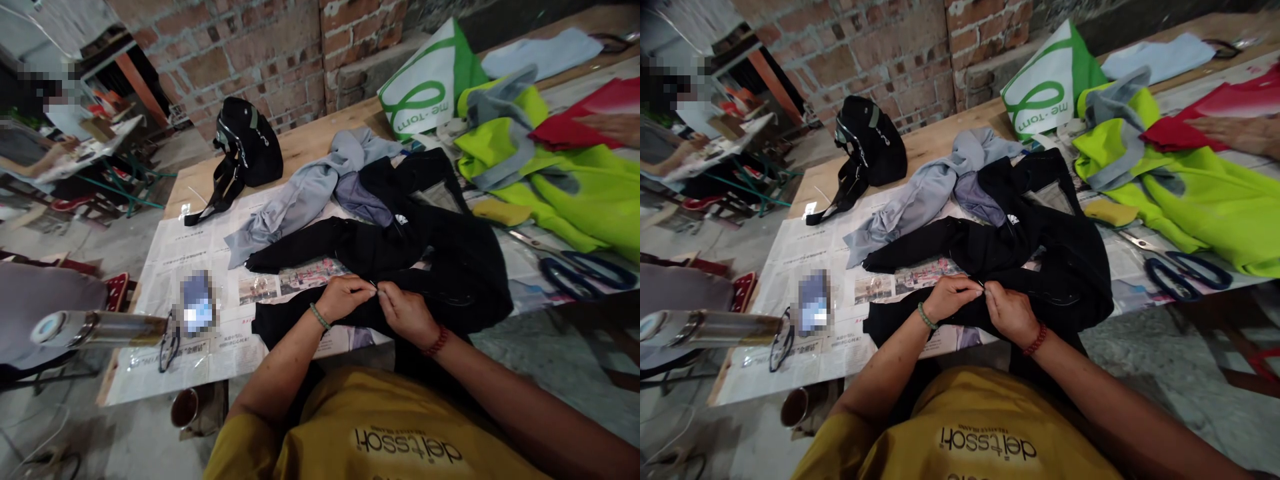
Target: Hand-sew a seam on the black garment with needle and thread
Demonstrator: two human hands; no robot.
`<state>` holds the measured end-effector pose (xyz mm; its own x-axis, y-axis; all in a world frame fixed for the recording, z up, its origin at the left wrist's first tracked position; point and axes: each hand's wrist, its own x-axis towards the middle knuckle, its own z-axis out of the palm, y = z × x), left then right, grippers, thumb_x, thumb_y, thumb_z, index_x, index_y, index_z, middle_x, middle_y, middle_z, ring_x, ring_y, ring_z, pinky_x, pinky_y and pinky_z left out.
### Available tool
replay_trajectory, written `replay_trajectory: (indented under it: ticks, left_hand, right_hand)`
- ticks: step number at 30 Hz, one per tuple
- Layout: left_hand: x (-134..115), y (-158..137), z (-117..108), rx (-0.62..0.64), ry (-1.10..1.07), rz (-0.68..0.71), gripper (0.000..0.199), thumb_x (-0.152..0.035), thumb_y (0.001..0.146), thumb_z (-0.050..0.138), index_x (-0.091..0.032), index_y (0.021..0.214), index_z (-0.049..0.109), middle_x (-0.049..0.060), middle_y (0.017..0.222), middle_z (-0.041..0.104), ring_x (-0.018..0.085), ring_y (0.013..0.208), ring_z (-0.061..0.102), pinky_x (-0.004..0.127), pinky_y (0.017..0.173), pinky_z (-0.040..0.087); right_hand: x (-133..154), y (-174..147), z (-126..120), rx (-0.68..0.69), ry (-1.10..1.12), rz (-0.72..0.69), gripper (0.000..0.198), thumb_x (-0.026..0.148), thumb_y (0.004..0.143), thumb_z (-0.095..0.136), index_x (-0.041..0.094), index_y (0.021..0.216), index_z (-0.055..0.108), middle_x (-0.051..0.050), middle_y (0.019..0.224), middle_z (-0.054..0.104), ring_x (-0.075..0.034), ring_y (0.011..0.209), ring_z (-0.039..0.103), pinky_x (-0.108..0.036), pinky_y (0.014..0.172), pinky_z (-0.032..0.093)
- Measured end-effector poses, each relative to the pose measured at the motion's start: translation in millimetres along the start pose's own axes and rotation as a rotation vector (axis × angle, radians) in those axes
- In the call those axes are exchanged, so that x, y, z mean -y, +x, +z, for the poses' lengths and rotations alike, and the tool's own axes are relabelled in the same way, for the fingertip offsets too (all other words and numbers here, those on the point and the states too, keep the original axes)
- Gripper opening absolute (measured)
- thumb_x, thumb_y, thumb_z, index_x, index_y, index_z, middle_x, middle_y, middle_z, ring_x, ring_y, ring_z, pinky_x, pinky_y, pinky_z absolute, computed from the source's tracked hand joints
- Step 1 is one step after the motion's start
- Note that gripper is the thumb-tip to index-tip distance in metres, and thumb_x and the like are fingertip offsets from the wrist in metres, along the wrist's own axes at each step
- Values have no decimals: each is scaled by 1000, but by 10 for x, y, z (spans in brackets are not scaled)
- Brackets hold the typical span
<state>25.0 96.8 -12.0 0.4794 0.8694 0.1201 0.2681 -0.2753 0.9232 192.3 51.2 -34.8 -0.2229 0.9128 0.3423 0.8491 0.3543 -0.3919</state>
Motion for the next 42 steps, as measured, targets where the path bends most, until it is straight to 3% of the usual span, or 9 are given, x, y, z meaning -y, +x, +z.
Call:
replay_trajectory:
  ticks: [9,12,18,27,31,33,37,39,42]
  left_hand:
    - [-27,30,-26,-80,75,-94,17,-25,72,68,-17,87,71,5,87,72,15,79,64,27,77,50]
    - [5,30,-11,-74,36,-104,14,-23,75,65,-17,85,72,4,85,72,15,77,64,25,74,51]
    - [57,43,-1,-133,-40,-151,14,-24,75,64,-17,83,73,5,84,72,15,77,65,25,73,51]
    - [61,23,15,-62,46,-26,15,-20,78,60,-17,85,72,5,86,72,14,78,65,25,76,51]
    - [102,25,21,-92,23,-18,16,-20,78,60,-15,86,73,6,86,72,15,78,66,25,75,52]
    - [128,29,27,-108,12,-20,17,-22,78,61,-16,88,73,6,87,72,15,79,66,25,75,52]
    - [147,30,39,-134,22,-23,16,-25,78,61,-18,87,73,5,88,72,15,78,67,25,76,53]
    - [134,25,38,-133,27,-12,16,-24,78,61,-18,87,73,6,86,72,15,77,67,25,75,53]
    - [111,16,26,-129,31,10,16,-24,78,61,-18,86,73,5,86,72,15,77,67,25,75,53]
  right_hand:
    - [61,96,-66,-19,237,127,27,32,91,35,18,93,58,-4,72,65,-14,59,61,-23,55,42]
    - [81,97,-105,18,283,147,23,30,89,39,18,93,58,-2,65,63,-13,56,58,-22,53,40]
    - [91,57,-201,72,255,138,25,34,87,45,19,72,58,0,61,59,-10,53,53,-22,53,36]
    - [135,212,-152,13,230,109,30,32,90,38,18,70,55,-2,61,57,-11,56,52,-22,55,35]
    - [97,283,-279,98,238,35,31,33,90,38,18,70,56,-3,63,58,-12,58,53,-23,57,38]
    - [62,323,-426,26,219,3,28,33,89,41,19,72,59,-4,70,61,-14,66,56,-25,63,42]
    - [-3,458,-659,-283,49,58,27,35,87,43,20,80,65,-8,89,64,-20,88,57,-34,80,42]
    - [-22,538,-655,-182,-38,82,34,38,87,42,19,70,65,-7,81,65,-21,83,57,-36,78,41]
    - [-27,648,-526,141,19,85,39,41,86,41,20,64,66,-4,74,66,-19,78,57,-34,74,39]
